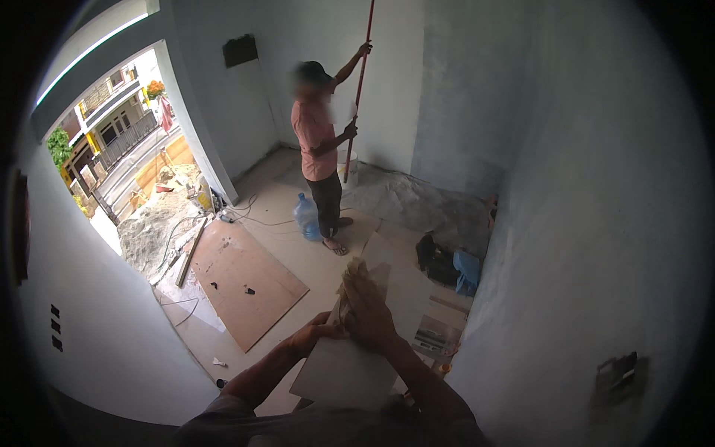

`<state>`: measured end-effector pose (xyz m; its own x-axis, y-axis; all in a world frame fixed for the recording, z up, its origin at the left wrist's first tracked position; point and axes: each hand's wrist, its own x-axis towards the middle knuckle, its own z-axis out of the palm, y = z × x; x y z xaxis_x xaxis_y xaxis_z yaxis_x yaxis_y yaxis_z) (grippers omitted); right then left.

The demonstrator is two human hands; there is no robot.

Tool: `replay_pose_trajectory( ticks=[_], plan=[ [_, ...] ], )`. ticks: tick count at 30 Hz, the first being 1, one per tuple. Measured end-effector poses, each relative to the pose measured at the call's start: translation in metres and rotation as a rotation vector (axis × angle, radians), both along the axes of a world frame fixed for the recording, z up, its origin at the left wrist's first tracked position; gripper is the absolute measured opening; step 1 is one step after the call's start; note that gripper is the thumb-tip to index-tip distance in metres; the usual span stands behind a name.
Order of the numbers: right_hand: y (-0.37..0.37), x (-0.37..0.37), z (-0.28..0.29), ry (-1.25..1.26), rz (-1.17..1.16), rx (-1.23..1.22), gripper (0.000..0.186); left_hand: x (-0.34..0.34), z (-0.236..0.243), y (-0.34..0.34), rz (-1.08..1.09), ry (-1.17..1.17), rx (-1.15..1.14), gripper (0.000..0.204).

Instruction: The person wipes a white tile with a cloth, measures and marks it with a tape measure and pen, then uses a manual tile cutter to score and snap the tile. The cut pieces are carried and placed on the floor.

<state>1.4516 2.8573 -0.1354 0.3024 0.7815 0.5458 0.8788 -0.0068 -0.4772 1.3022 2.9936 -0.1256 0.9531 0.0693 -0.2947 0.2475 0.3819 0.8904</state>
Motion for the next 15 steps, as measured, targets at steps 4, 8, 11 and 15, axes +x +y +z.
replay_pose_trajectory(
  ticks=[4,8,11,15],
  plan=[
    [0.011,0.040,0.026,0.205,-0.143,0.047,0.067,-0.015,0.020,-0.008,0.009,-0.034,0.040,0.058],
    [-0.008,0.055,-0.009,0.278,-0.279,0.145,0.065,-0.014,0.018,-0.015,-0.021,-0.040,0.069,0.060],
    [0.009,0.024,0.000,0.075,-0.150,0.137,0.063,-0.012,0.024,-0.021,0.058,0.010,0.124,0.059],
    [0.006,0.040,0.014,0.176,-0.158,0.057,0.062,-0.019,0.032,-0.024,0.057,-0.049,0.097,0.059]
  ],
)
